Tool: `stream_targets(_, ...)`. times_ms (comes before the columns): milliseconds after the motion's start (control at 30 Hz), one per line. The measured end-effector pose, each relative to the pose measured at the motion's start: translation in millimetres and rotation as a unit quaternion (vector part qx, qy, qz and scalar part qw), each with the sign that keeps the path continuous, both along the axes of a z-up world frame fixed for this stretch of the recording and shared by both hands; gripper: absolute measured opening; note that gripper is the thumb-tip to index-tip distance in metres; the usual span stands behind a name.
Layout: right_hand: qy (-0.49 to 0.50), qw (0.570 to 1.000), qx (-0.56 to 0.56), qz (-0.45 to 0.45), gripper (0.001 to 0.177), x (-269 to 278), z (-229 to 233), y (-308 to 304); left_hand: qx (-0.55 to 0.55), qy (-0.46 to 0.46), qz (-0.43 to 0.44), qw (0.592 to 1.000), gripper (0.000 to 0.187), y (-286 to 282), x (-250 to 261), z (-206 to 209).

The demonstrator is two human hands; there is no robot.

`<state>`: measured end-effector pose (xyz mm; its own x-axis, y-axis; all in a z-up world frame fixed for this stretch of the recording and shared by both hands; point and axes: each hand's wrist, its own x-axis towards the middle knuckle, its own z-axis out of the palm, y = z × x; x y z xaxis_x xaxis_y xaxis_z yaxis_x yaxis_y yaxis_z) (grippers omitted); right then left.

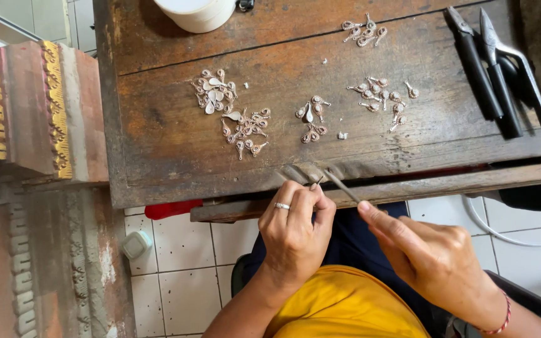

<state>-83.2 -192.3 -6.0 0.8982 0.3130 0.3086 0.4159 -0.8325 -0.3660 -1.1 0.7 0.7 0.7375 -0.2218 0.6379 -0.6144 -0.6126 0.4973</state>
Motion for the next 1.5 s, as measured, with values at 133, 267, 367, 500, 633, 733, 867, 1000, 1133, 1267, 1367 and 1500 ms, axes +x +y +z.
stream_targets(133, 0.031, 0.999, -0.013, -0.001, 0.044, -5.6, -12.4, 3.3, 0.0, -0.005, 0.0, 1.0, 0.027, -0.4, 0.7, -1.8)
stream_targets(267, 0.01, 0.999, -0.049, -0.013, 0.042, 11.7, -31.8, 9.1, 0.005, -0.007, -0.004, 1.0, 0.027, -0.5, 1.9, -0.6)
stream_targets(367, -0.034, 0.997, -0.064, 0.0, 0.041, 18.9, -33.0, 12.2, 0.002, -0.002, -0.004, 1.0, 0.027, -0.4, -0.7, 0.0)
stream_targets(500, 0.04, 0.999, 0.014, 0.002, 0.041, 9.5, -23.2, 10.2, 0.005, -0.007, -0.004, 1.0, 0.027, -1.2, 1.2, 3.1)
stream_targets(633, 0.068, 0.995, 0.07, -0.024, 0.038, 5.4, -18.3, 14.3, -0.005, -0.026, -0.004, 1.0, 0.027, -2.8, 0.1, 0.9)
stream_targets(733, 0.015, 0.999, 0.051, -0.012, 0.036, 22.4, -24.1, 19.2, 0.015, -0.029, 0.014, 0.999, 0.023, -4.6, -0.4, -5.1)
stream_targets(867, 0.017, 0.992, 0.119, 0.021, 0.036, 30.7, -19.5, 24.9, 0.016, -0.032, 0.043, 0.998, 0.022, -5.8, -0.5, -11.2)
stream_targets(1000, 0.104, 0.981, 0.162, 0.013, 0.042, 6.4, -16.1, 15.7, 0.017, -0.028, 0.05, 0.998, 0.021, -4.2, 0.2, -14.1)
stream_targets(1133, 0.074, 0.989, 0.127, -0.006, 0.04, 6.8, -28.9, 13.7, 0.017, -0.022, 0.039, 0.999, 0.017, -4.6, 3.1, -4.5)
stream_targets(1267, -0.028, 0.998, 0.052, -0.026, 0.039, 27.5, -25.3, 19.0, -0.02, 0.004, 0.012, 1.0, 0.016, -3.0, 3.5, 1.8)
stream_targets(1367, -0.031, 0.988, 0.141, -0.059, 0.036, 23.1, -17.2, 13.5, -0.091, 0.086, 0.011, 0.992, 0.011, 4.5, -3.3, 4.0)
stream_targets(1500, -0.02, 0.977, 0.195, -0.084, 0.036, 11.8, -24.3, 1.0, -0.331, 0.29, 0.013, 0.898, 0.012, 10.3, -13.2, 2.3)
